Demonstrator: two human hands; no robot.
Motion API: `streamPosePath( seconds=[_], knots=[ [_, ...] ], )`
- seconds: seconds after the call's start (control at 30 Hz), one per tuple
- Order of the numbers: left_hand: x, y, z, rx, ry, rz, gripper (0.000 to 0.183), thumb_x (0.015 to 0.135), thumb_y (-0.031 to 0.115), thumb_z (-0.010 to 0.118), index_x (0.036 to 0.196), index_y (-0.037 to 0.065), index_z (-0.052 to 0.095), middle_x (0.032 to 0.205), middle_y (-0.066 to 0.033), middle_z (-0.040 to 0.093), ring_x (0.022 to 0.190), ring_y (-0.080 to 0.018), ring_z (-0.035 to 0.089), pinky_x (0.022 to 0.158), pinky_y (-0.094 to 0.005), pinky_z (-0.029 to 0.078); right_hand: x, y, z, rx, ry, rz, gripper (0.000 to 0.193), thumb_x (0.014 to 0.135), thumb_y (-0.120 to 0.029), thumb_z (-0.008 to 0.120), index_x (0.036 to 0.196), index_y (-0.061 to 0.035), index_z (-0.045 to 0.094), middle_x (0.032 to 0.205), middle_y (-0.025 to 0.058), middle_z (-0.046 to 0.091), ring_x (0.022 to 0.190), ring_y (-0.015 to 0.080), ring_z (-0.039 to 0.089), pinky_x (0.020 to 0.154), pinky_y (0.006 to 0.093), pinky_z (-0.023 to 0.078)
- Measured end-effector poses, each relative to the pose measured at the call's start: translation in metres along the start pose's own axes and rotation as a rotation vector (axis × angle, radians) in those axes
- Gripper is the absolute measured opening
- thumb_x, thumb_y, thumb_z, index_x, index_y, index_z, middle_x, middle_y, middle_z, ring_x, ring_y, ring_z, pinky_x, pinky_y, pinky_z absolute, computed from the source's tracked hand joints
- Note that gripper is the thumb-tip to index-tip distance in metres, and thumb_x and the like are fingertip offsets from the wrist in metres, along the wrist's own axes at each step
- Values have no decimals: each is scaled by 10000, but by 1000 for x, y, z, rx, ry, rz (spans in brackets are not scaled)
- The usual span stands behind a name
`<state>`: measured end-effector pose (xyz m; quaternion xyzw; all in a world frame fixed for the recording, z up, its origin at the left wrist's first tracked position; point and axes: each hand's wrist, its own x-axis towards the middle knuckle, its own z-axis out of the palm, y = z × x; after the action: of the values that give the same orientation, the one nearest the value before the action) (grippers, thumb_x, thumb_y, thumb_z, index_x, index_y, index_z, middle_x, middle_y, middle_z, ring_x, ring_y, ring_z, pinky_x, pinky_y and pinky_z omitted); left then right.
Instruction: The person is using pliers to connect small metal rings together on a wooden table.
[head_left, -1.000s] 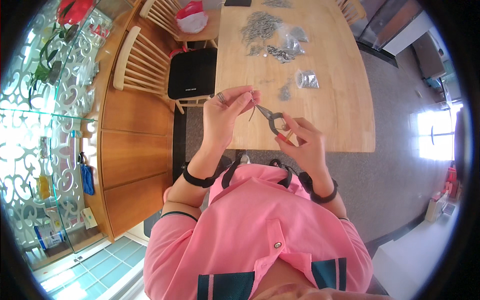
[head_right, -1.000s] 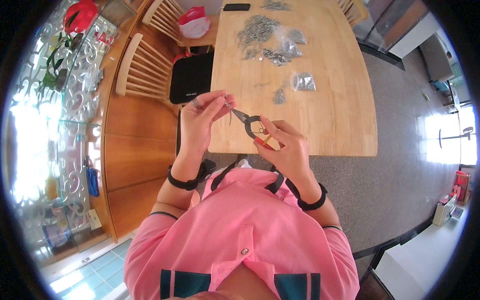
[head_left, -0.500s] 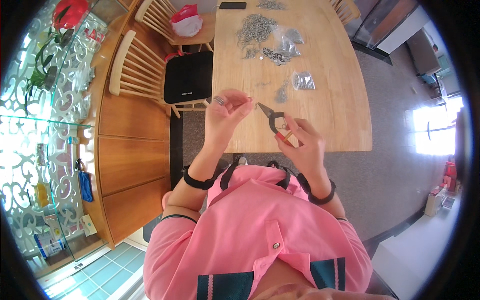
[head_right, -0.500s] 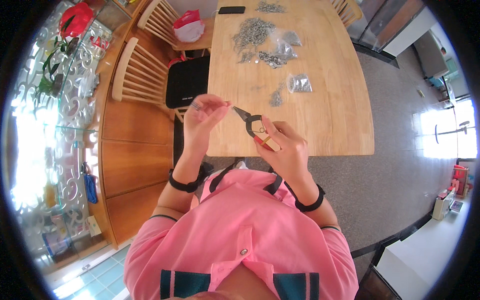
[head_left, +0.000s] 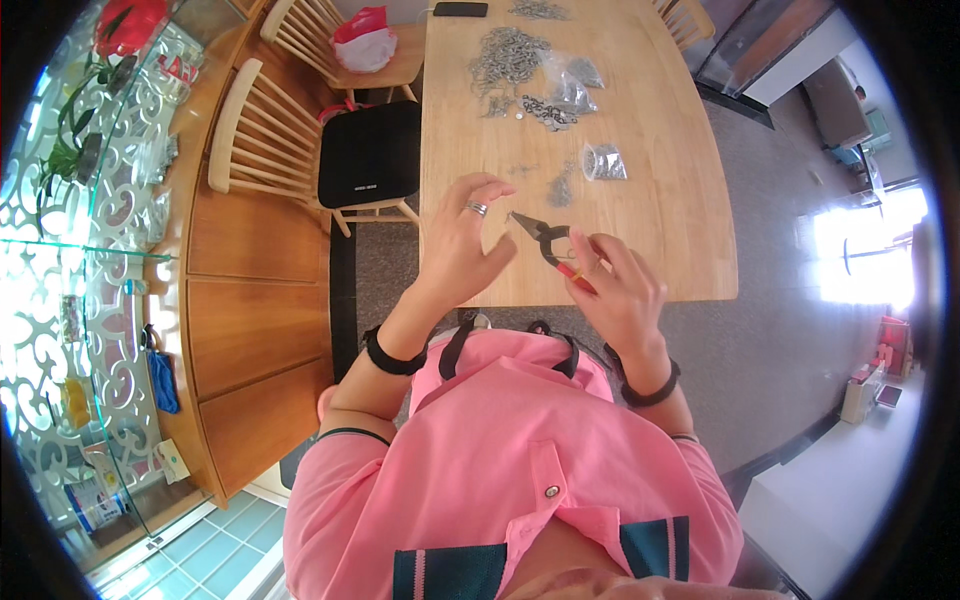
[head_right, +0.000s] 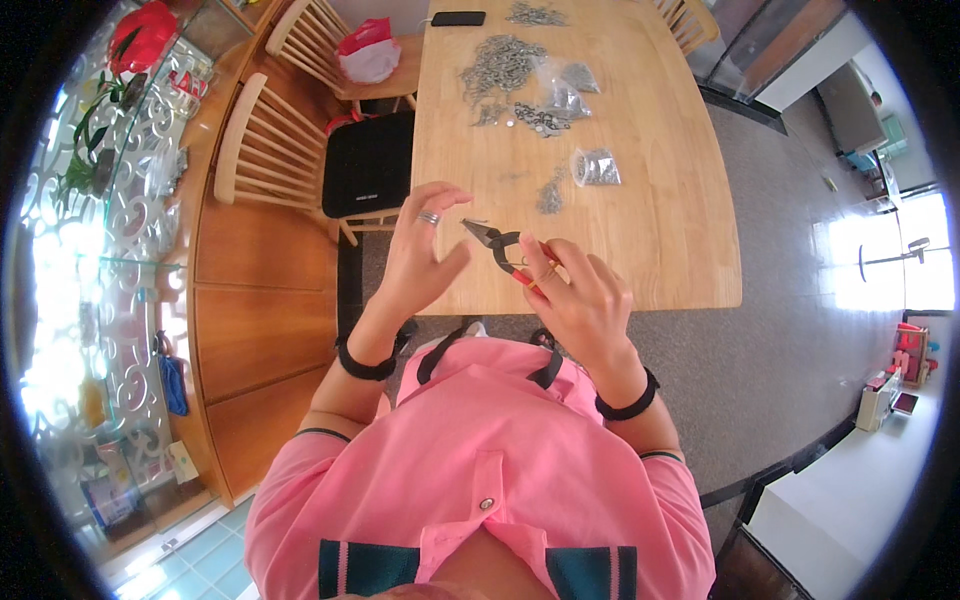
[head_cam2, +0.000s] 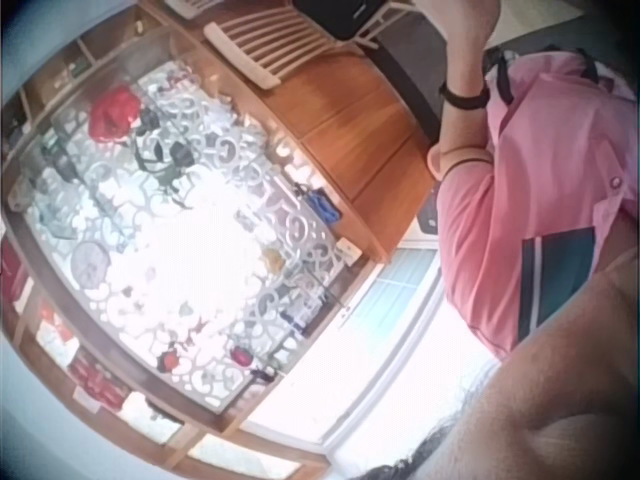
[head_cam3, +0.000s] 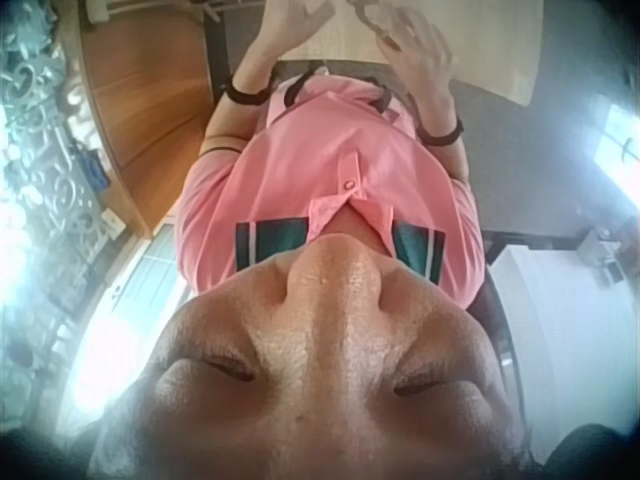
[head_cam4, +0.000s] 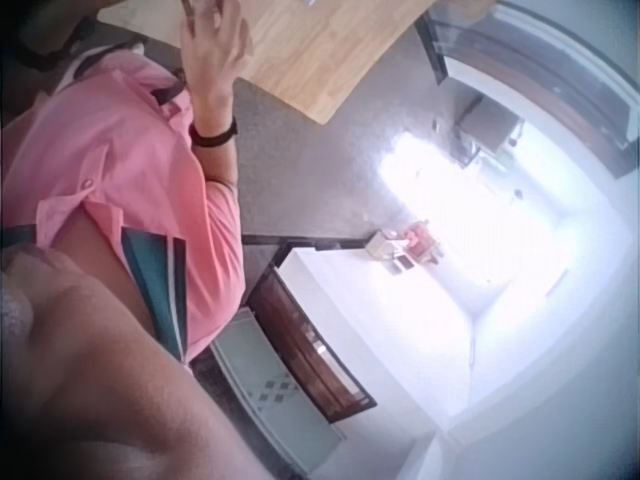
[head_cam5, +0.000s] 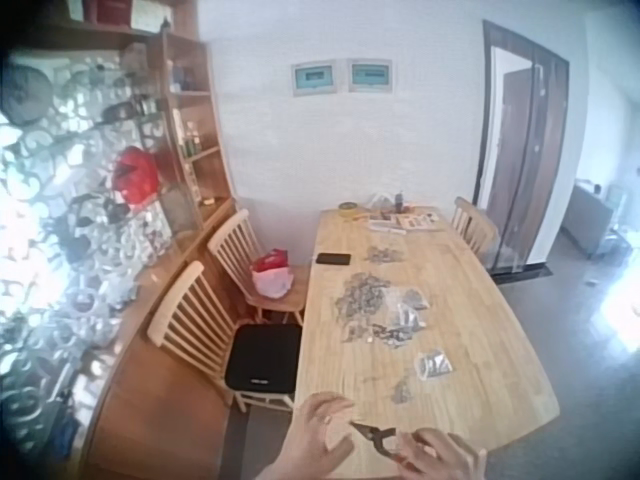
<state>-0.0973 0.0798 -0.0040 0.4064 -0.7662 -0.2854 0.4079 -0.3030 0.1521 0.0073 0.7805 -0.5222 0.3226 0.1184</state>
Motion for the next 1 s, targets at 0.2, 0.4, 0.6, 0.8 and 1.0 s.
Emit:
streamPosePath(
  seconds=[0.2, 0.4, 0.6, 0.8, 1.0],
  knots=[
    [1, 2, 4, 367, -1, 133, 498, 667, 133, 676, 1146, 115, 540, 1228, -147, 435, 1128, -372, 428, 966, -454, 342, 3, -4, -2, -77, -12, -43, 530, 655, -133, 769, 1173, -169, 663, 936, -24, 587, 586, 126, 532, 485, 258, 442],
    [3, -2, 5, 475, 33, 187, 388, 679, 176, 682, 1038, 107, 552, 1252, -151, 396, 1142, -376, 391, 973, -468, 296, 7, -9, -5, -115, -10, -38, 490, 661, -126, 760, 1141, -171, 676, 937, -26, 584, 573, 124, 516, 478, 257, 431],
    [3, -14, 6, 567, 55, 289, 341, 673, 221, 697, 956, 94, 555, 1252, -165, 376, 1151, -380, 366, 979, -467, 283, 9, -8, -11, -144, -53, -54, 492, 643, -137, 774, 1126, -175, 684, 932, -20, 594, 594, 135, 554, 506, 262, 456],
    [2, -16, 6, 546, 105, 383, 361, 657, 229, 711, 945, 82, 552, 1244, -163, 371, 1157, -367, 345, 977, -463, 278, 13, -10, -17, 311, -153, 237, 473, 644, -85, 771, 1110, -123, 695, 915, 40, 655, 697, 175, 652, 571, 271, 500],
    [1, -19, 6, 536, 146, 418, 347, 650, 230, 712, 924, 78, 564, 1233, -167, 371, 1158, -368, 332, 969, -464, 279, 14, -21, -21, 579, -300, 554, 443, 670, -70, 778, 1104, -98, 695, 900, 46, 660, 681, 204, 644, 593, 283, 509]
  ],
)
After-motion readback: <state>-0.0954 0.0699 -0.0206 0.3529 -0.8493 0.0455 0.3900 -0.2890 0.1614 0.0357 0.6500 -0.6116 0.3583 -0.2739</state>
